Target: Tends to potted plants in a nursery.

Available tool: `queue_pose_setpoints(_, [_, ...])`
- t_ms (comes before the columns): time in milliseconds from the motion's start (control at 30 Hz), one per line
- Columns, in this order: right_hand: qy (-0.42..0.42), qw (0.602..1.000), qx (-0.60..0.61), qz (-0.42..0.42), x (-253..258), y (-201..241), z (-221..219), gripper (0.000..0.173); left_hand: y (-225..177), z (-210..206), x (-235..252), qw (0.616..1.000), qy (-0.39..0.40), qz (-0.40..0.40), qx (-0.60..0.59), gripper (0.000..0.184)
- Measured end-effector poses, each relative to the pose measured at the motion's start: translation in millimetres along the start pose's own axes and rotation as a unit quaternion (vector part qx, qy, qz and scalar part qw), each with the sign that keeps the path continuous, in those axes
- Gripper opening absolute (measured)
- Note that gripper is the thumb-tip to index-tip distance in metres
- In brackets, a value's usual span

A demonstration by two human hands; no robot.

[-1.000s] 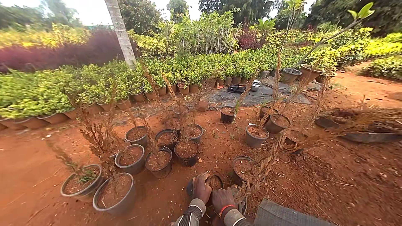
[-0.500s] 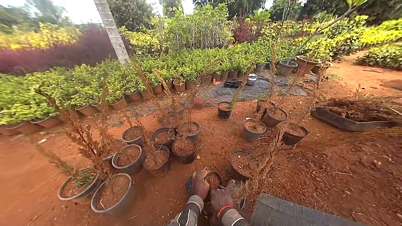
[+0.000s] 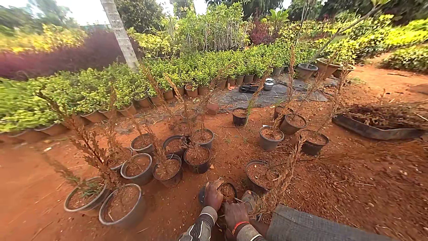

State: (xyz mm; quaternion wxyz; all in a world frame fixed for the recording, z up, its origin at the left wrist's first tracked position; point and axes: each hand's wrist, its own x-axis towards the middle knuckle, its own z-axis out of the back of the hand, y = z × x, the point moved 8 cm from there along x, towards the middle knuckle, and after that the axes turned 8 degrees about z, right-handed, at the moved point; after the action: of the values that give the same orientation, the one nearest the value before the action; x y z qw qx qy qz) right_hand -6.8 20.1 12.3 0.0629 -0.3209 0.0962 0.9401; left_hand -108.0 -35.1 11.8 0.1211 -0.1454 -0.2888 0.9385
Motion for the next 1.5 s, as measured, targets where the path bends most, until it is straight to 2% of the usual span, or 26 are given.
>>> queue_pose_setpoints(267, [0.009,1.0,-0.012,0.011,-5.5,7.2,1.7,0.035,12.2,2.4,1.8,1.0,0.005,-0.001,-0.024,0.043])
queue_pose_setpoints(367, [0.011,0.999,-0.033,0.023,-12.8,15.5,16.2,0.033,34.0,9.9,9.7,0.992,-0.001,0.042,-0.116,0.036])
queue_pose_setpoints(467, [0.019,0.997,-0.058,0.054,-20.3,27.8,37.1,0.032,58.4,19.7,11.9,0.964,-0.001,0.072,-0.257,0.027])
queue_pose_setpoints(600, [0.039,0.992,-0.088,0.086,-12.5,29.5,30.6,0.031,69.8,2.9,13.7,0.957,0.065,0.081,-0.272,0.028])
queue_pose_setpoints(767, [0.042,0.986,-0.1,0.129,1.3,28.4,23.5,0.035,92.0,5.4,8.1,0.931,0.065,0.09,-0.349,0.031])
queue_pose_setpoints(900, [0.03,0.984,-0.102,0.143,19.5,10.9,21.7,0.042,109.1,-1.8,-9.2,0.914,0.01,0.135,-0.382,0.042])
queue_pose_setpoints(1033, [0.027,0.984,-0.127,0.124,14.2,17.8,23.0,0.036,120.9,-3.9,-30.7,0.884,-0.118,0.226,-0.392,0.029])
queue_pose_setpoints(1100, [0.018,0.982,-0.138,0.126,14.4,18.2,24.9,0.035,119.8,-5.0,-41.4,0.864,-0.16,0.279,-0.388,0.025])
queue_pose_setpoints(1200, [0.004,0.98,-0.149,0.129,15.4,18.3,23.7,0.036,115.3,-9.0,-56.2,0.842,-0.2,0.301,-0.4,0.027])
queue_pose_setpoints(1300, [-0.011,0.977,-0.165,0.133,16.8,20.7,21.0,0.034,115.7,-10.1,-57.7,0.845,-0.211,0.304,-0.385,0.03])
queue_pose_setpoints(1367, [-0.016,0.978,-0.166,0.128,17.7,23.4,21.0,0.034,118.9,-7.3,-46.3,0.861,-0.189,0.294,-0.369,0.03])
queue_pose_setpoints(1500, [-0.01,0.984,-0.136,0.117,14.8,31.5,16.6,0.035,121.5,2.7,-3.0,0.928,-0.058,0.194,-0.314,0.031])
